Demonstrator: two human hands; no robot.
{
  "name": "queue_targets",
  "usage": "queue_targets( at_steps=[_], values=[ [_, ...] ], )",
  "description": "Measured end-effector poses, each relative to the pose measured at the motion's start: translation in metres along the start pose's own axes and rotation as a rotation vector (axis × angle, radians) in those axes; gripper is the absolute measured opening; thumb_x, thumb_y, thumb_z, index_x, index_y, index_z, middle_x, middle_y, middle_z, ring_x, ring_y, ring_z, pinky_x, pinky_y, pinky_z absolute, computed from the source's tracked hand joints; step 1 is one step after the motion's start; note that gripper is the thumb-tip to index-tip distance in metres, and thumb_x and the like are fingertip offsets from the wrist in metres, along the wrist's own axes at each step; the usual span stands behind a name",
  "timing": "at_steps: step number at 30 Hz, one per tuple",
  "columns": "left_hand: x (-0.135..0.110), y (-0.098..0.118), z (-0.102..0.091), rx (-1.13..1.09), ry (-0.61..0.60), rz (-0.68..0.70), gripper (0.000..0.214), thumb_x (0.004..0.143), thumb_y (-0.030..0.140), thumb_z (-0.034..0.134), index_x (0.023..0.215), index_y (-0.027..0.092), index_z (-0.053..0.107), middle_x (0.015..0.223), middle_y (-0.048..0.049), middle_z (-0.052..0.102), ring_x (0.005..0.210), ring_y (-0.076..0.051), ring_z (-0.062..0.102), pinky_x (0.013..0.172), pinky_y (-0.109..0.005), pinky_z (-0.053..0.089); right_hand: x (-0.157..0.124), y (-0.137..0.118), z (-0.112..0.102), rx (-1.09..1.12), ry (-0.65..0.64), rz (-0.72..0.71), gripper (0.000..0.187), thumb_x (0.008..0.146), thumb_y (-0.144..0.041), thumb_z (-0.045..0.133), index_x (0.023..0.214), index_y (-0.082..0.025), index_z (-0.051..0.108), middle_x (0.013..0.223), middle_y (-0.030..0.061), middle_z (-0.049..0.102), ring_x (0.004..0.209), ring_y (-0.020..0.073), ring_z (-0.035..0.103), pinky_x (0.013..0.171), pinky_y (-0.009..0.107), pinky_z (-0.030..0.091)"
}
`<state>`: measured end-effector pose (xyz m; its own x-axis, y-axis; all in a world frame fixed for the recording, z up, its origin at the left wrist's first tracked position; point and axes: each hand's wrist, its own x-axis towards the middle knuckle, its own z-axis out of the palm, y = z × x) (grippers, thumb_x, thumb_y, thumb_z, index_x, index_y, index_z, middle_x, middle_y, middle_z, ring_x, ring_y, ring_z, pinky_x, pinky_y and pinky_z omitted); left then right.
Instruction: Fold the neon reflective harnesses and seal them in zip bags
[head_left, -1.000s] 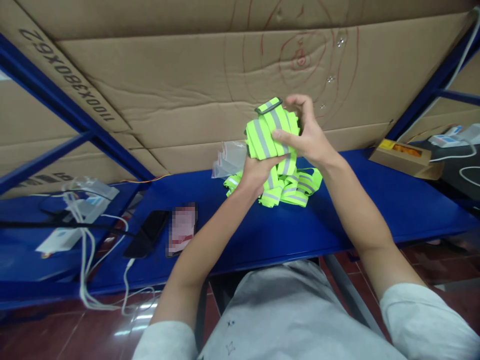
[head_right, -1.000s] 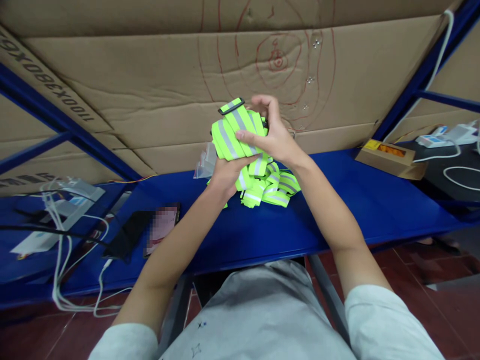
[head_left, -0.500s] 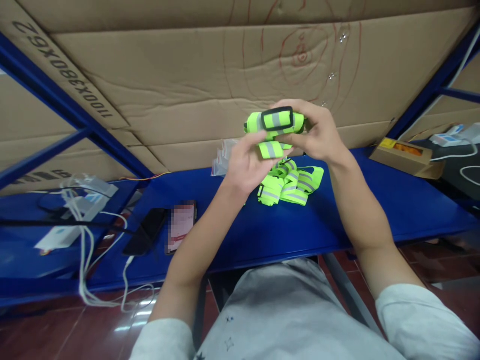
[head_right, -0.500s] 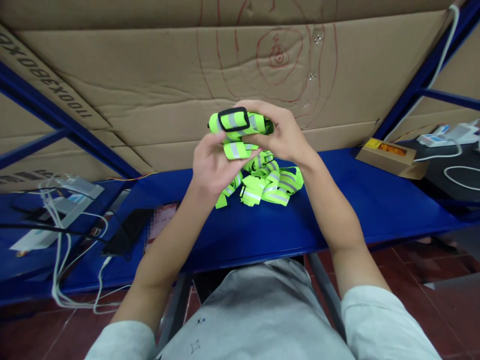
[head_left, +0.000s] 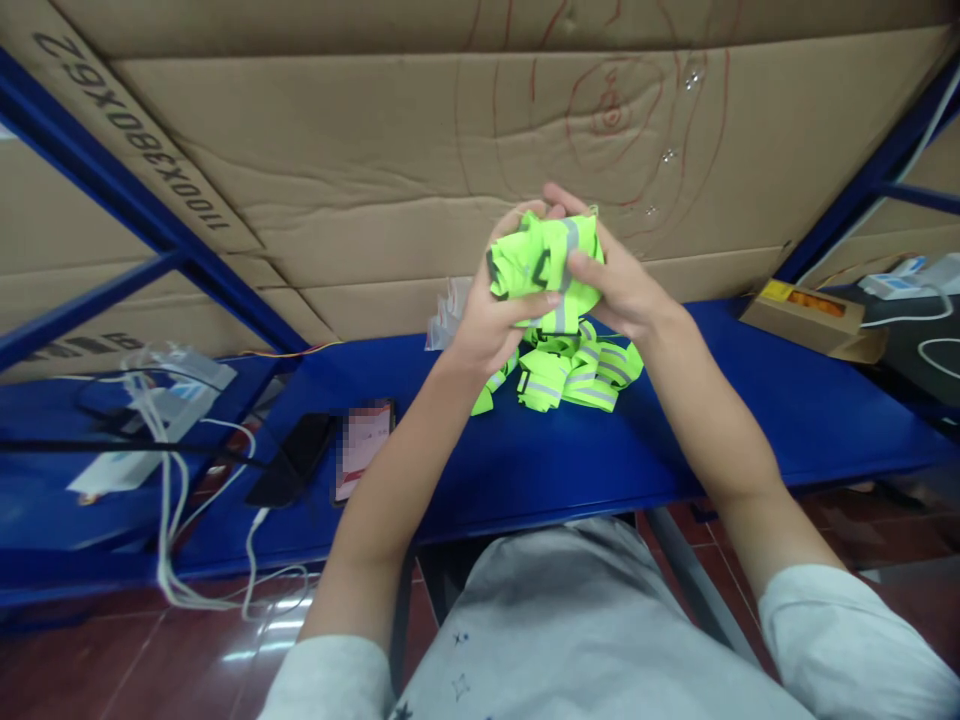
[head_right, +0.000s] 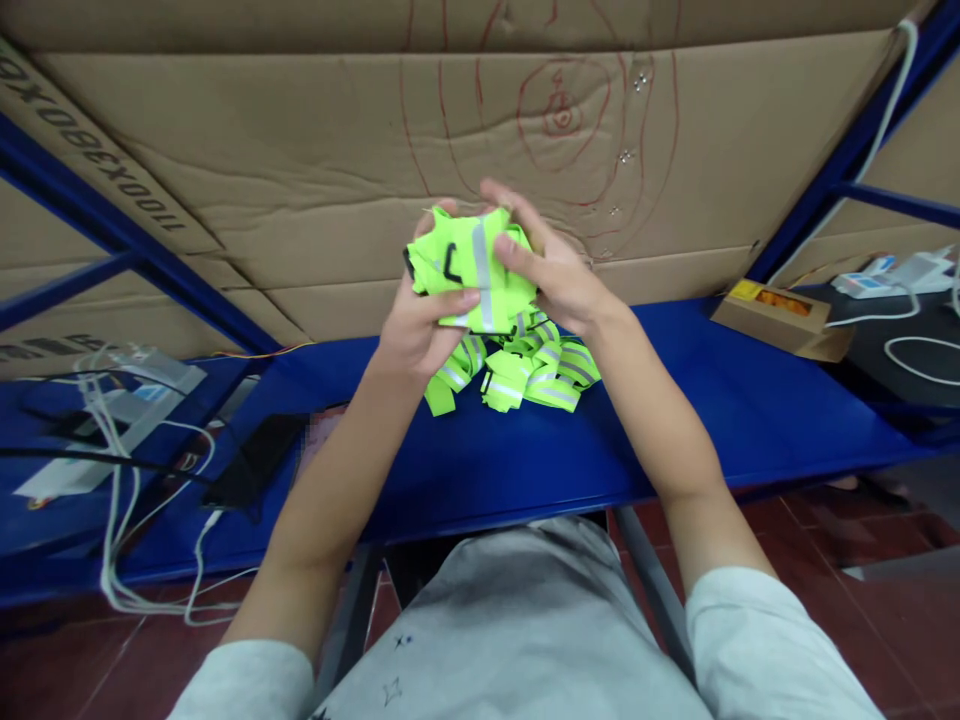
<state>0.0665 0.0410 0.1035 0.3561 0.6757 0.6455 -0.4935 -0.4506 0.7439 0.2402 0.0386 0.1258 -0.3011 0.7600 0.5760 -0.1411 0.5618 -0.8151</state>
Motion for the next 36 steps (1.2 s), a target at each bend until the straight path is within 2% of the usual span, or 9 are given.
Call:
queue_targets(
  at_steps=[4,10,13,17,22,25,30,33,36],
  values=[
    [-0.001,0.001,-0.004,0.348,-0.074,0.195,0.076,0.08,0.058,0.081,0.144,0.037,0.047,0.162,-0.0036,0.046,0.152,-0.033,0.044,0.126,-0.049,0.04,-0.001,0.007,0.009,0.089,-0.045,0.087,0.09,0.066,-0.068,0.089,0.143,-0.035,0.055,0.148,0.0004,0.062,0.14,0.0292,0.057,0.116,0.044,0.052],
    [-0.008,0.037,-0.001,0.888,-0.134,0.318,0.074,0.093,0.056,0.069,0.156,0.039,0.034,0.175,-0.003,0.02,0.166,-0.034,0.007,0.133,-0.055,0.021,-0.01,-0.012,0.011,0.09,-0.036,0.012,0.072,0.068,-0.062,0.091,0.128,-0.033,0.065,0.138,-0.0008,0.069,0.145,0.0332,0.053,0.12,0.051,0.048],
    [-0.005,0.038,-0.012,0.846,-0.257,0.291,0.08,0.096,0.059,0.064,0.161,0.039,0.021,0.174,-0.0033,0.022,0.163,-0.032,0.021,0.129,-0.052,0.032,-0.013,-0.023,0.022,0.054,0.054,-0.015,0.058,0.071,-0.049,0.094,0.121,-0.036,0.068,0.135,-0.0031,0.071,0.145,0.033,0.052,0.123,0.052,0.046],
    [0.005,0.006,-0.063,0.717,-0.324,0.073,0.082,0.1,0.058,0.058,0.163,0.036,0.01,0.165,-0.0088,0.042,0.152,-0.028,0.045,0.117,-0.046,0.049,-0.025,-0.015,0.018,0.035,0.287,-0.011,0.041,0.073,-0.039,0.093,0.109,-0.033,0.073,0.12,-0.003,0.076,0.127,0.0281,0.067,0.117,0.047,0.054],
    [0.006,-0.031,-0.136,1.18,0.297,-0.314,0.059,0.091,0.04,0.073,0.144,0.025,0.051,0.154,-0.0152,0.052,0.149,-0.033,0.046,0.123,-0.05,0.039,-0.061,0.036,-0.052,0.181,0.649,0.22,0.031,0.075,-0.033,0.09,0.1,-0.023,0.074,0.104,-0.0001,0.08,0.105,0.0233,0.077,0.099,0.039,0.066],
    [0.003,-0.039,-0.153,1.249,0.387,-0.389,0.061,0.08,0.03,0.08,0.136,0.021,0.057,0.137,-0.0189,0.063,0.138,-0.04,0.054,0.117,-0.06,0.041,-0.077,0.063,-0.09,0.211,0.797,0.338,0.016,0.086,-0.032,0.08,0.097,-0.023,0.073,0.102,-0.0008,0.081,0.099,0.0176,0.078,0.093,0.03,0.066],
    [0.009,-0.026,-0.149,1.263,0.324,-0.334,0.056,0.075,0.011,0.073,0.13,0.021,0.063,0.107,-0.0076,0.074,0.101,-0.027,0.07,0.105,-0.045,0.052,-0.087,0.076,-0.093,0.19,0.783,0.335,0.024,0.081,-0.034,0.084,0.098,-0.022,0.072,0.098,-0.0002,0.081,0.095,0.0193,0.079,0.093,0.032,0.067],
    [0.014,-0.012,-0.131,1.236,0.216,-0.14,0.054,0.079,0.013,0.07,0.131,0.027,0.063,0.114,-0.0031,0.073,0.101,-0.021,0.067,0.1,-0.035,0.053,-0.091,0.068,-0.077,0.179,0.735,0.318,0.04,0.071,-0.037,0.092,0.102,-0.022,0.072,0.102,0.0024,0.08,0.098,0.0234,0.079,0.096,0.037,0.066],
    [0.015,-0.003,-0.101,1.168,-0.04,0.131,0.042,0.083,0.021,0.07,0.125,0.028,0.067,0.11,-0.0043,0.074,0.096,-0.021,0.068,0.089,-0.034,0.055,-0.094,0.055,-0.062,0.135,0.685,0.269,0.046,0.066,-0.039,0.095,0.102,-0.024,0.072,0.106,0.0017,0.08,0.1,0.0245,0.077,0.097,0.04,0.065]
  ],
)
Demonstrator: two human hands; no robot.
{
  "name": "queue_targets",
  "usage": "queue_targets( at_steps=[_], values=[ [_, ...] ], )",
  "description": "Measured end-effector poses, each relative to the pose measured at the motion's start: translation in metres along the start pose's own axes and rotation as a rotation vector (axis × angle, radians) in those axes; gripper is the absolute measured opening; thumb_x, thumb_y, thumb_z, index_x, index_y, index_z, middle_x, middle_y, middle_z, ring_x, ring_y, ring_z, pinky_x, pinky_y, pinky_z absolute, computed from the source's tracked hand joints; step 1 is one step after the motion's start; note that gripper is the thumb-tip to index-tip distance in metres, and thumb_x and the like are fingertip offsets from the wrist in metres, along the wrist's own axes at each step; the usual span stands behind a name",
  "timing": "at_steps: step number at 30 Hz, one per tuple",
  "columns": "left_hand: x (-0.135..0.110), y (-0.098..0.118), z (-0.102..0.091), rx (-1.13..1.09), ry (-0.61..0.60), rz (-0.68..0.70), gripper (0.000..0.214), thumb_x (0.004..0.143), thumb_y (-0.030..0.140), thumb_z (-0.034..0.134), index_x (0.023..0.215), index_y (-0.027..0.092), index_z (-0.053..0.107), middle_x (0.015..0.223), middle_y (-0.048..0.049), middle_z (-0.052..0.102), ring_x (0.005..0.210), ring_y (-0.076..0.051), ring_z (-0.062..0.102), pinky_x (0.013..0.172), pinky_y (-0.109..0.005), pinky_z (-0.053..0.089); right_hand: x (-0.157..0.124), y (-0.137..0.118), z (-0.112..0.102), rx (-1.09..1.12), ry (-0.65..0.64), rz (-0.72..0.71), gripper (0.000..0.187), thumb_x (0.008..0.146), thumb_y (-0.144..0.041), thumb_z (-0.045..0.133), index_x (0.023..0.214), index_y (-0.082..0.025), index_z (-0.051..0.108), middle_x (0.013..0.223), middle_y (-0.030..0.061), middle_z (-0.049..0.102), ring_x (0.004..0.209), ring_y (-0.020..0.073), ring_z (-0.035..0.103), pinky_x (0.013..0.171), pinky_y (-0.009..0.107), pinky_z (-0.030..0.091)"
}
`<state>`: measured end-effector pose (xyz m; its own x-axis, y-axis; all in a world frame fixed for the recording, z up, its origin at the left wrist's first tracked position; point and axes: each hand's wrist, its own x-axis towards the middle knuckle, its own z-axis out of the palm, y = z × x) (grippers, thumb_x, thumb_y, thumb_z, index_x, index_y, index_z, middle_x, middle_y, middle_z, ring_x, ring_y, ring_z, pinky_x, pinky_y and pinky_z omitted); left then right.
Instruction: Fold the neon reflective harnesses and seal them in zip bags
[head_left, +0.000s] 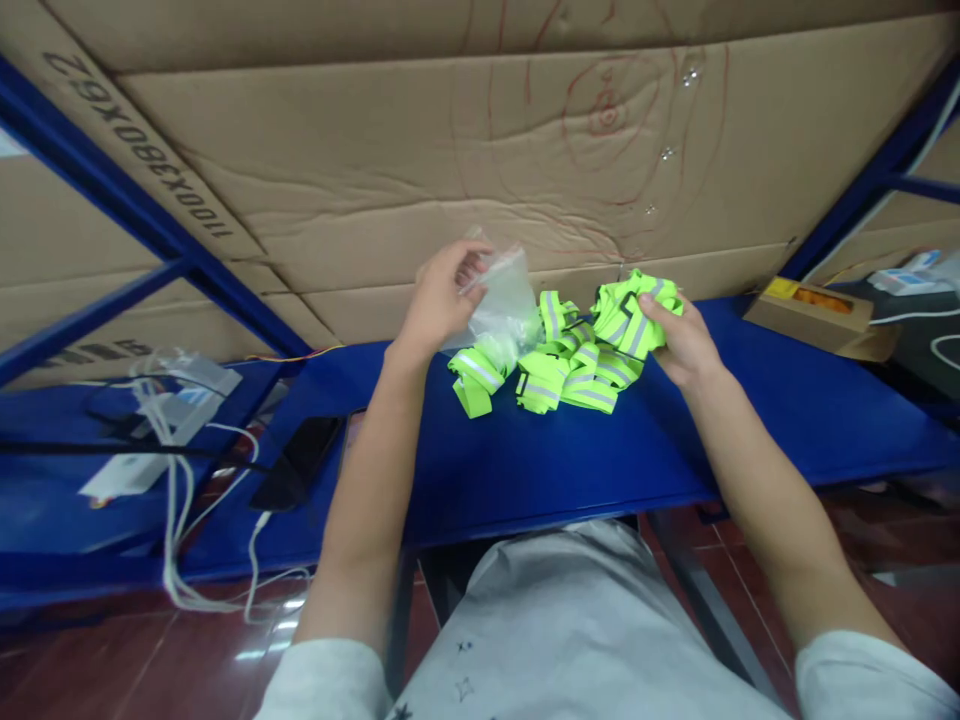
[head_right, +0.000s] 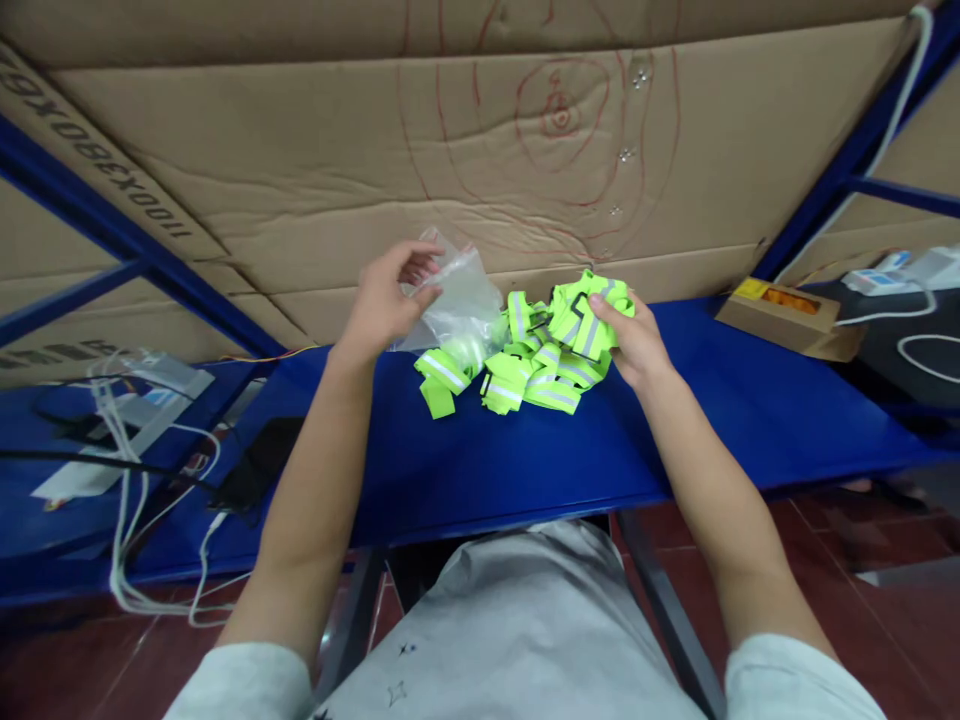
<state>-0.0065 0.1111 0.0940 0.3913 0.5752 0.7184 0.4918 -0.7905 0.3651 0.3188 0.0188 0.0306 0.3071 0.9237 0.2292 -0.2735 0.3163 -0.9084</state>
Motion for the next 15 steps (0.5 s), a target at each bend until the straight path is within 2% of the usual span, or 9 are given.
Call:
queue_targets(
  at_steps=[3,5,7,9,11,13,15],
  values=[
    [0.001,0.033,0.009,0.072,-0.144,0.215,0.023,0.092,0.027,0.063,0.113,0.027,0.072,0.109,-0.0059,0.075,0.105,-0.026,0.068,0.096,-0.043,0.052,-0.01,-0.011,0.006,-0.082,-0.022,-0.124,0.05,0.068,-0.046,0.093,0.108,-0.028,0.071,0.113,0.0008,0.078,0.106,0.0248,0.075,0.098,0.041,0.064],
    [0.0,0.049,0.013,0.122,-0.175,0.258,0.018,0.096,0.03,0.059,0.106,0.027,0.073,0.109,-0.007,0.075,0.109,-0.029,0.067,0.101,-0.05,0.048,-0.015,-0.017,0.007,-0.139,-0.016,-0.207,0.054,0.069,-0.051,0.091,0.114,-0.03,0.07,0.121,0.0014,0.076,0.114,0.0257,0.073,0.102,0.042,0.061],
    [0.001,0.058,0.012,0.142,-0.151,0.276,0.017,0.098,0.03,0.057,0.1,0.028,0.074,0.12,-0.0077,0.072,0.12,-0.033,0.062,0.11,-0.059,0.038,-0.019,-0.021,0.007,-0.167,-0.012,-0.26,0.057,0.07,-0.055,0.089,0.118,-0.031,0.069,0.127,0.0023,0.074,0.122,0.0269,0.07,0.105,0.043,0.059],
    [0.002,0.057,0.006,0.159,-0.076,0.275,0.017,0.098,0.032,0.058,0.095,0.031,0.075,0.139,-0.006,0.063,0.136,-0.037,0.049,0.117,-0.067,0.024,-0.02,-0.024,0.007,-0.168,0.005,-0.275,0.058,0.071,-0.057,0.088,0.119,-0.032,0.068,0.129,0.0028,0.073,0.125,0.0282,0.068,0.106,0.044,0.059],
    [0.003,0.05,-0.002,0.148,0.018,0.249,0.018,0.099,0.038,0.058,0.098,0.032,0.075,0.15,-0.0024,0.052,0.141,-0.04,0.036,0.117,-0.072,0.013,-0.02,-0.024,0.007,-0.157,0.025,-0.26,0.057,0.069,-0.056,0.089,0.118,-0.033,0.069,0.129,0.0028,0.073,0.127,0.0297,0.067,0.104,0.046,0.06],
    [0.003,0.041,-0.009,0.103,0.07,0.212,0.022,0.101,0.042,0.055,0.107,0.033,0.074,0.149,-0.0016,0.05,0.135,-0.039,0.034,0.116,-0.073,0.01,-0.02,-0.024,0.007,-0.126,0.027,-0.234,0.053,0.068,-0.054,0.089,0.113,-0.034,0.07,0.128,0.0021,0.074,0.129,0.0305,0.066,0.104,0.047,0.06],
    [0.003,0.035,-0.013,0.072,0.07,0.204,0.026,0.103,0.043,0.051,0.113,0.034,0.073,0.142,-0.0026,0.053,0.128,-0.036,0.034,0.117,-0.072,0.011,-0.019,-0.025,0.006,-0.075,-0.004,-0.214,0.048,0.069,-0.055,0.088,0.108,-0.033,0.07,0.127,0.0015,0.074,0.133,0.0308,0.063,0.106,0.048,0.059]
  ],
)
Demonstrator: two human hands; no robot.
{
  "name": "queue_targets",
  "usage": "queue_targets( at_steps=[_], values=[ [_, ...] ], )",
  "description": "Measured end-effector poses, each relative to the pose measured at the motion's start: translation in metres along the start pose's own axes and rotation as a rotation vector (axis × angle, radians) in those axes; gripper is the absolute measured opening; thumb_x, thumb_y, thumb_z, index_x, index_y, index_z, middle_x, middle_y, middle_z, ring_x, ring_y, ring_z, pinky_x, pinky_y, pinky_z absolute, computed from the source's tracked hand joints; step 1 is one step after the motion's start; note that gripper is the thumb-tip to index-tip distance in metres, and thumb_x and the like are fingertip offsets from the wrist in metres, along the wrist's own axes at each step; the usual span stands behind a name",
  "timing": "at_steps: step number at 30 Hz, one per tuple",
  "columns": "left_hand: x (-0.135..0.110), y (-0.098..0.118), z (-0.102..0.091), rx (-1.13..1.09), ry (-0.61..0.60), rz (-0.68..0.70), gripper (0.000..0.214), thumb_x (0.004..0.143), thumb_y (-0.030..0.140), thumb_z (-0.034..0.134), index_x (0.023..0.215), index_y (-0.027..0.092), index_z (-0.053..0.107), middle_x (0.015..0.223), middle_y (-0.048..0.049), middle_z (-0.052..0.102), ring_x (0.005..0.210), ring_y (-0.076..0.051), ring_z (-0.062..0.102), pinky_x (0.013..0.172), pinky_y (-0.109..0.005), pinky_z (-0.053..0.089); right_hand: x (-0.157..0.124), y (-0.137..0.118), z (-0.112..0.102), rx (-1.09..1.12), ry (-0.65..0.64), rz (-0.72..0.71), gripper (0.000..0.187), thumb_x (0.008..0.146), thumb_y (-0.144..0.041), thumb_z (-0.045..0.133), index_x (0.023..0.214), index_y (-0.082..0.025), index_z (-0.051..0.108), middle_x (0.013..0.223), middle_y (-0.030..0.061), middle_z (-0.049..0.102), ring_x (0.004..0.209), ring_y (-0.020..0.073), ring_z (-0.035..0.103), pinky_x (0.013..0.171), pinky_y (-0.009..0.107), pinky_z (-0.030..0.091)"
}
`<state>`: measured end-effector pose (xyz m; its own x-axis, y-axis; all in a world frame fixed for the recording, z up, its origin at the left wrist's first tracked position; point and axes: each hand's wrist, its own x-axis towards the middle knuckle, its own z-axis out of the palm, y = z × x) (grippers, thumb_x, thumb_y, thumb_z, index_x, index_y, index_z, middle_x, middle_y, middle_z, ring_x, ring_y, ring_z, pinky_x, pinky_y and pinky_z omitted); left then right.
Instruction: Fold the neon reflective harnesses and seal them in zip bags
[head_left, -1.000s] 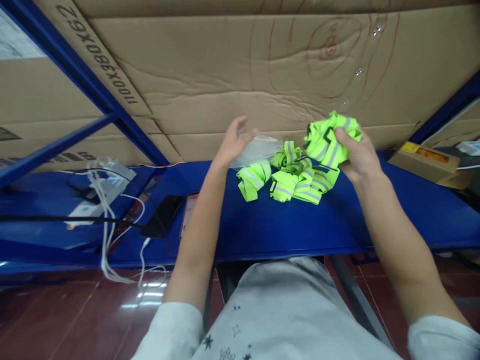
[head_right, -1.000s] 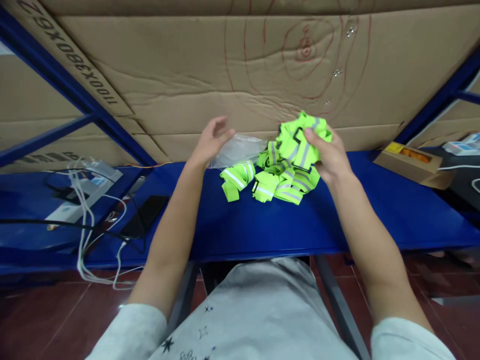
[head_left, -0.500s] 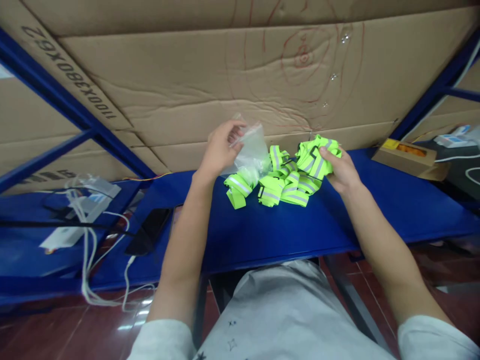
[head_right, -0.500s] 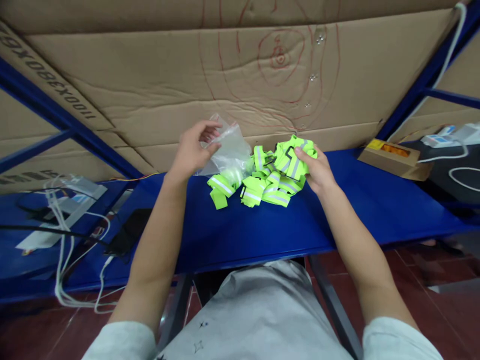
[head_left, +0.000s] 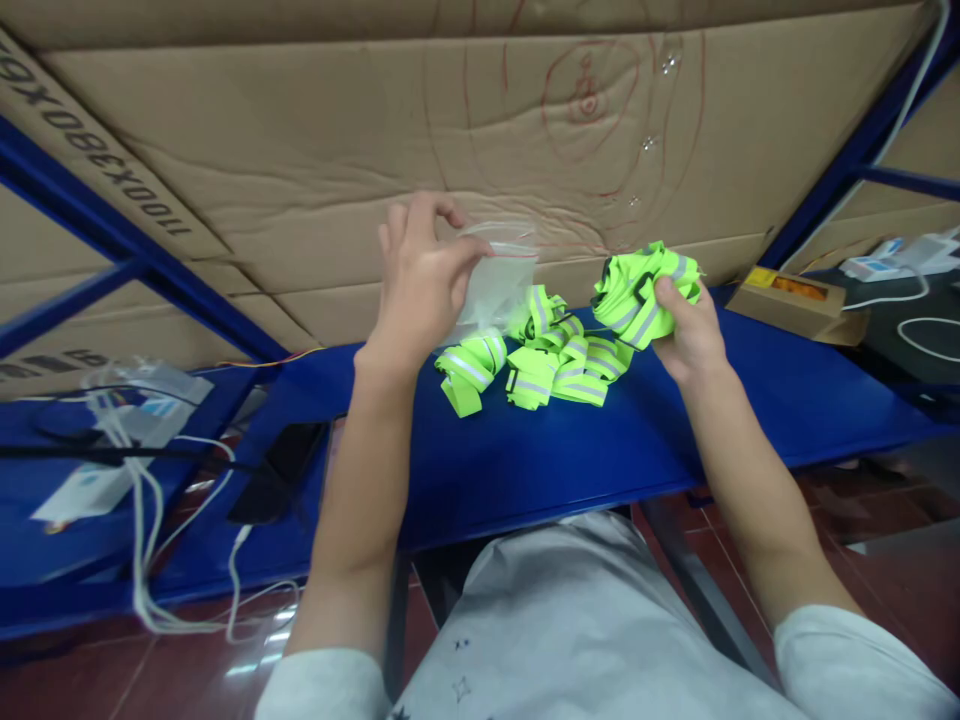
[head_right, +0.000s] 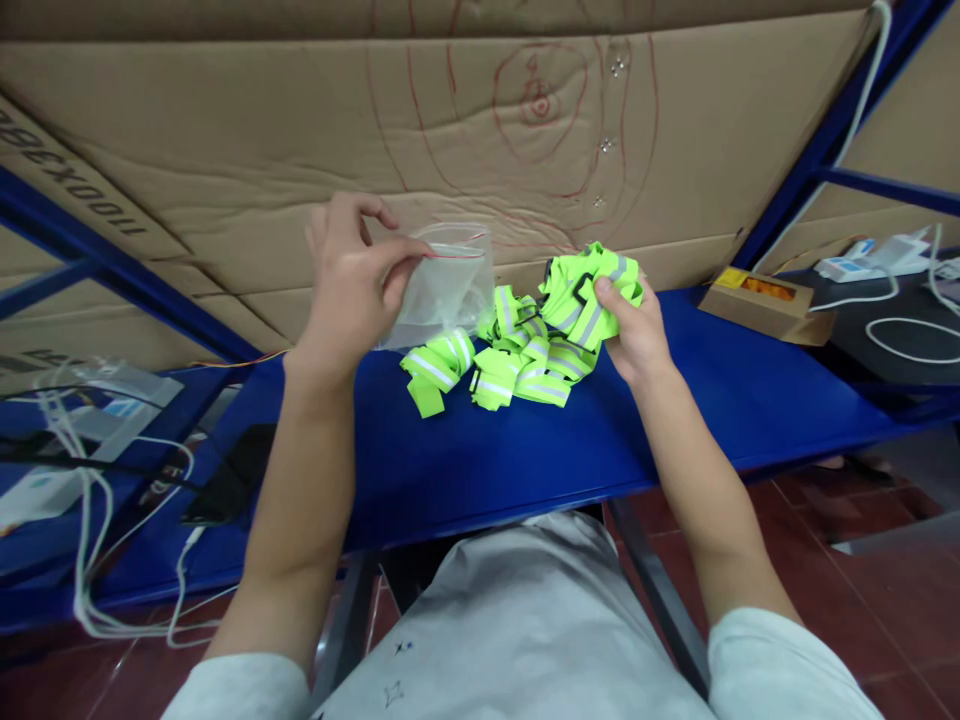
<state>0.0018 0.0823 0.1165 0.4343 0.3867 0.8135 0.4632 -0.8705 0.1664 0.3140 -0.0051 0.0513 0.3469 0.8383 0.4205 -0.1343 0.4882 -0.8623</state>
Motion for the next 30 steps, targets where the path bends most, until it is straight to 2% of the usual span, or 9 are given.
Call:
queue_targets(
  at_steps=[3,7,11,15,19,23,25,28,30],
  values=[
    [-0.001,0.008,0.001,0.012,-0.025,0.049,0.025,0.104,0.039,0.05,0.11,0.035,0.073,0.137,-0.0026,0.056,0.126,-0.035,0.035,0.116,-0.073,0.015,-0.001,-0.003,-0.004,0.065,-0.07,0.045,0.045,0.074,-0.063,0.083,0.105,-0.033,0.072,0.13,0.0019,0.073,0.139,0.0314,0.059,0.11,0.05,0.057],
    [0.0,0.041,0.009,0.144,-0.081,0.142,0.022,0.102,0.03,0.055,0.097,0.031,0.076,0.151,-0.0028,0.051,0.135,-0.039,0.038,0.109,-0.073,0.029,-0.008,-0.006,-0.003,0.018,-0.151,0.101,0.053,0.073,-0.076,0.077,0.108,-0.037,0.072,0.132,0.0007,0.073,0.138,0.0333,0.06,0.112,0.052,0.055],
    [-0.001,0.063,0.023,0.175,-0.161,0.199,0.022,0.1,0.022,0.057,0.096,0.032,0.077,0.155,-0.003,0.045,0.139,-0.039,0.043,0.106,-0.069,0.038,-0.016,-0.002,0.01,0.069,-0.127,0.07,0.055,0.07,-0.067,0.085,0.11,-0.033,0.07,0.127,0.0024,0.075,0.13,0.0332,0.066,0.108,0.051,0.058],
    [-0.005,0.063,0.043,0.067,-0.185,0.158,0.03,0.101,0.015,0.047,0.101,0.027,0.075,0.135,-0.0098,0.055,0.122,-0.029,0.056,0.1,-0.054,0.051,-0.018,0.011,0.02,0.015,-0.039,0.1,0.047,0.073,-0.053,0.088,0.108,-0.028,0.069,0.117,0.0026,0.077,0.116,0.029,0.072,0.103,0.046,0.061],
    [-0.01,0.057,0.058,-0.038,-0.218,0.096,0.026,0.102,0.018,0.046,0.105,0.026,0.07,0.125,-0.0095,0.06,0.099,-0.021,0.065,0.092,-0.041,0.056,-0.015,0.018,0.02,-0.187,0.058,-0.04,0.049,0.071,-0.048,0.091,0.111,-0.029,0.071,0.11,0.0015,0.078,0.112,0.0269,0.073,0.107,0.045,0.058],
    [-0.014,0.056,0.066,0.006,-0.282,0.116,0.023,0.1,0.015,0.046,0.109,0.017,0.068,0.12,-0.0144,0.064,0.114,-0.026,0.065,0.103,-0.042,0.053,-0.012,0.01,0.013,-0.056,0.061,0.007,0.044,0.07,-0.051,0.09,0.104,-0.03,0.072,0.11,0.0014,0.078,0.111,0.0284,0.073,0.102,0.045,0.061],
    [-0.016,0.057,0.069,-0.004,-0.333,0.143,0.024,0.099,0.016,0.048,0.115,0.013,0.066,0.121,-0.017,0.065,0.12,-0.028,0.064,0.107,-0.043,0.051,-0.013,0.004,0.008,0.021,-0.048,0.108,0.047,0.068,-0.058,0.09,0.103,-0.03,0.073,0.113,0.0023,0.078,0.112,0.0303,0.074,0.099,0.046,0.063],
    [-0.017,0.053,0.074,-0.063,-0.395,0.169,0.029,0.1,0.019,0.051,0.127,0.013,0.062,0.126,-0.017,0.064,0.122,-0.028,0.063,0.107,-0.043,0.052,-0.015,-0.004,0.002,-0.012,-0.371,0.261,0.056,0.066,-0.058,0.091,0.111,-0.028,0.075,0.126,0.0053,0.076,0.117,0.033,0.072,0.1,0.049,0.062],
    [-0.019,0.049,0.076,-0.085,-0.397,0.157,0.028,0.101,0.021,0.053,0.128,0.015,0.062,0.127,-0.0154,0.065,0.121,-0.026,0.064,0.106,-0.042,0.053,-0.018,-0.008,0.0,-0.128,-0.542,0.206,0.054,0.068,-0.05,0.093,0.114,-0.028,0.076,0.138,0.0055,0.07,0.126,0.0327,0.067,0.107,0.048,0.057]
  ],
)
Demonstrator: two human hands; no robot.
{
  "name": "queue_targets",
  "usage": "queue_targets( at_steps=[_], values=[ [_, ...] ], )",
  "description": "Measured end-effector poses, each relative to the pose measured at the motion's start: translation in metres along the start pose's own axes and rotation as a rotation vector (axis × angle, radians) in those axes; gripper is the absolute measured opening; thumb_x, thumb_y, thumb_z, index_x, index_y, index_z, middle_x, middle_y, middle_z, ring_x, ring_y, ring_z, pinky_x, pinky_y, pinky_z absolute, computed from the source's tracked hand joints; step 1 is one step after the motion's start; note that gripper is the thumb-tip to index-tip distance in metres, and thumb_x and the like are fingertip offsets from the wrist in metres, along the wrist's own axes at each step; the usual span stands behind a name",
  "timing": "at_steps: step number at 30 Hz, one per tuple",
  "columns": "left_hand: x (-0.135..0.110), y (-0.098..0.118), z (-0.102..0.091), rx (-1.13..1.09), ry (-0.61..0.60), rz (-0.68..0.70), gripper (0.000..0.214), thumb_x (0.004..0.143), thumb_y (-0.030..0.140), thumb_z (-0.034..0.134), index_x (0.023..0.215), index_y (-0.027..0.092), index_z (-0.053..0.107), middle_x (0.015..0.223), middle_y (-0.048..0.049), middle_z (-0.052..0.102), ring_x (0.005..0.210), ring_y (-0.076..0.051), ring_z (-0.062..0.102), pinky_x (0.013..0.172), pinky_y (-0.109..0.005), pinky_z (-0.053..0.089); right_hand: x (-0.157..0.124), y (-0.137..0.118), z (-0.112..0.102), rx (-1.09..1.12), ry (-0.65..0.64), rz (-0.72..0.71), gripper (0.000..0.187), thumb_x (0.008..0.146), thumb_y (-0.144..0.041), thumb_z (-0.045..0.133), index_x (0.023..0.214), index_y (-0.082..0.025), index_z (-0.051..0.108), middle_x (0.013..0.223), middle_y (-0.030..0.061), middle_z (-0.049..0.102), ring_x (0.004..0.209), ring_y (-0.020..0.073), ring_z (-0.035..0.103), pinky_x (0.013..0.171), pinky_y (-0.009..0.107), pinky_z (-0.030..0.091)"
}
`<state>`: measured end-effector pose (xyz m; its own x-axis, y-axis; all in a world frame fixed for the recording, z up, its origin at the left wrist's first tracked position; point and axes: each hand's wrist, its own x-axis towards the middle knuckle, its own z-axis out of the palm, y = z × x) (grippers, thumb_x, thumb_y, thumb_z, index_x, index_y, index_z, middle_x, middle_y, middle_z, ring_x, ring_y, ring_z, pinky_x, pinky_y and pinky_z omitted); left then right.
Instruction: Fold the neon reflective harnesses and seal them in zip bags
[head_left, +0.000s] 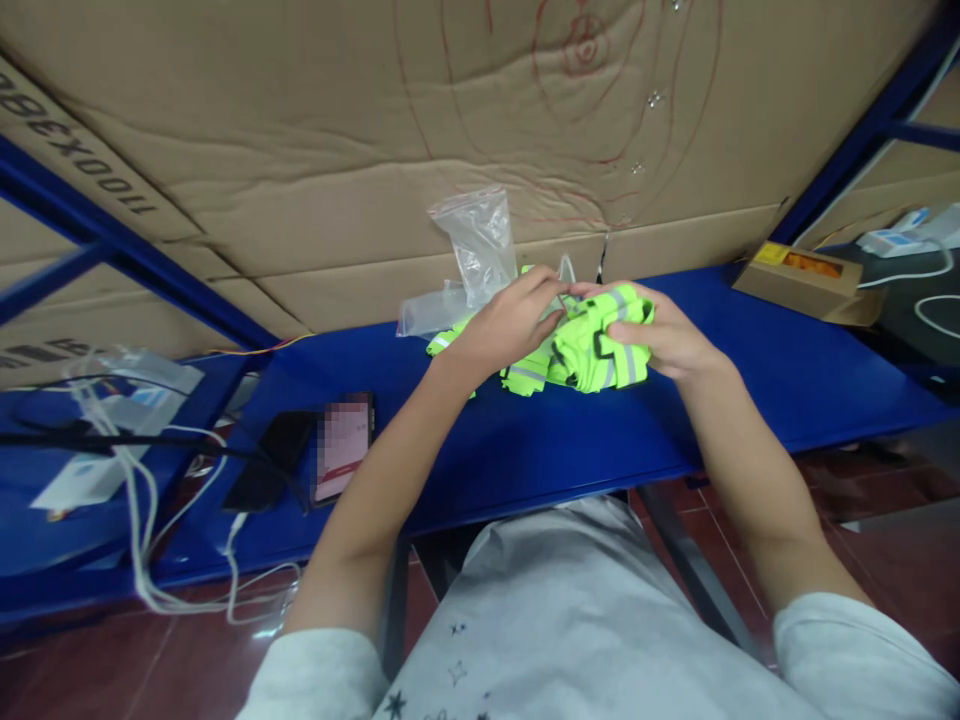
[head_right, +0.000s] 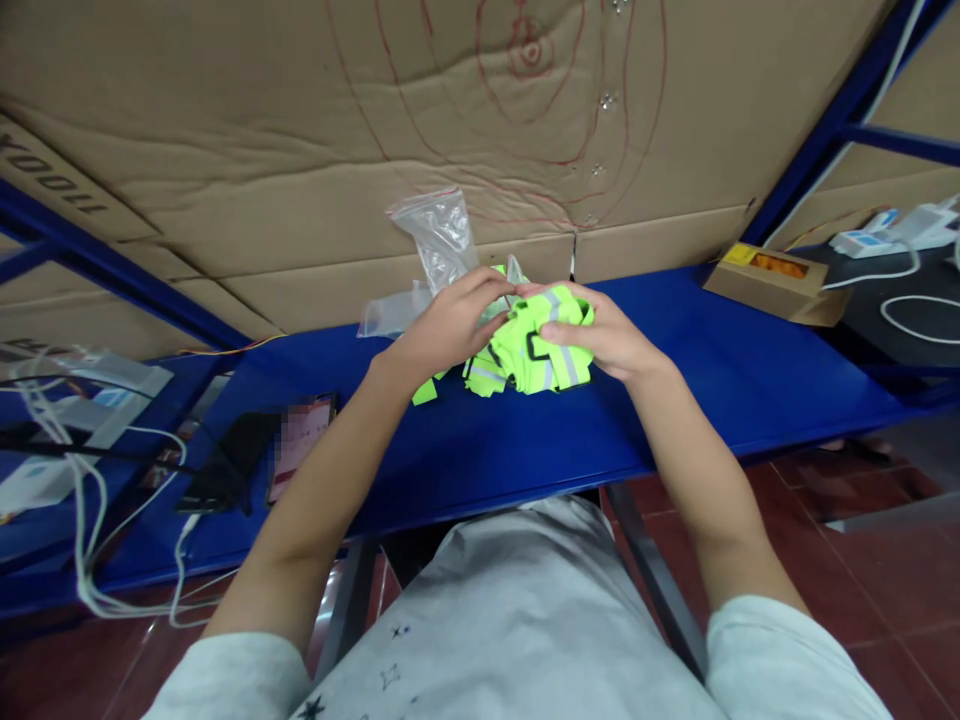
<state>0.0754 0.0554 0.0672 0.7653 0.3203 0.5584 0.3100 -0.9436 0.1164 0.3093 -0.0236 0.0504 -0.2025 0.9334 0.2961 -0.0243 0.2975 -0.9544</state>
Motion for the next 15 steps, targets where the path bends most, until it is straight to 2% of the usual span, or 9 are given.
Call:
queue_targets(
  at_steps=[3,5,8,10,13,15],
  values=[
    [-0.001,-0.005,0.0,-0.029,0.008,-0.013,0.021,0.101,0.023,0.057,0.12,0.018,0.065,0.123,-0.0123,0.068,0.117,-0.025,0.066,0.102,-0.041,0.054,-0.001,-0.003,-0.001,-0.301,-0.146,-0.155,0.048,0.068,-0.042,0.095,0.112,-0.03,0.079,0.144,0.0043,0.066,0.14,0.0312,0.058,0.121,0.047,0.043],
    [-0.002,-0.004,-0.003,-0.051,0.004,-0.006,0.018,0.1,0.022,0.057,0.115,0.019,0.066,0.119,-0.0109,0.07,0.114,-0.024,0.067,0.1,-0.039,0.055,0.0,-0.002,-0.002,-0.432,-0.246,-0.184,0.048,0.068,-0.042,0.095,0.111,-0.031,0.08,0.146,0.0047,0.065,0.142,0.0313,0.056,0.124,0.046,0.039],
    [-0.001,0.0,-0.013,-0.068,0.052,-0.009,0.016,0.097,0.017,0.057,0.11,0.02,0.066,0.116,-0.0092,0.071,0.107,-0.022,0.069,0.096,-0.037,0.055,0.002,0.001,-0.003,-0.512,-0.318,-0.138,0.047,0.069,-0.046,0.093,0.112,-0.03,0.08,0.148,0.0054,0.064,0.145,0.0321,0.053,0.122,0.045,0.041],
    [-0.001,0.004,-0.021,-0.065,0.113,-0.03,0.017,0.094,0.014,0.057,0.106,0.021,0.066,0.113,-0.0078,0.071,0.104,-0.021,0.069,0.095,-0.037,0.055,0.002,0.003,-0.003,-0.539,-0.328,-0.11,0.047,0.071,-0.049,0.091,0.111,-0.029,0.079,0.141,0.0059,0.068,0.146,0.0322,0.052,0.122,0.044,0.041],
    [-0.001,0.003,-0.03,-0.076,0.168,-0.077,0.015,0.09,0.014,0.061,0.102,0.022,0.066,0.108,-0.0066,0.071,0.103,-0.022,0.068,0.097,-0.038,0.055,0.002,0.002,-0.005,-0.561,-0.357,-0.081,0.047,0.073,-0.052,0.089,0.112,-0.028,0.078,0.126,0.0046,0.075,0.132,0.0303,0.064,0.116,0.041,0.046],
    [-0.004,-0.003,-0.03,-0.145,0.118,-0.093,0.027,0.087,0.02,0.069,0.113,0.023,0.065,0.118,-0.0079,0.07,0.114,-0.024,0.066,0.104,-0.04,0.053,0.002,0.0,-0.007,-0.557,-0.397,-0.064,0.048,0.075,-0.051,0.088,0.116,-0.028,0.077,0.121,0.0029,0.076,0.119,0.0273,0.07,0.108,0.038,0.05]
  ],
)
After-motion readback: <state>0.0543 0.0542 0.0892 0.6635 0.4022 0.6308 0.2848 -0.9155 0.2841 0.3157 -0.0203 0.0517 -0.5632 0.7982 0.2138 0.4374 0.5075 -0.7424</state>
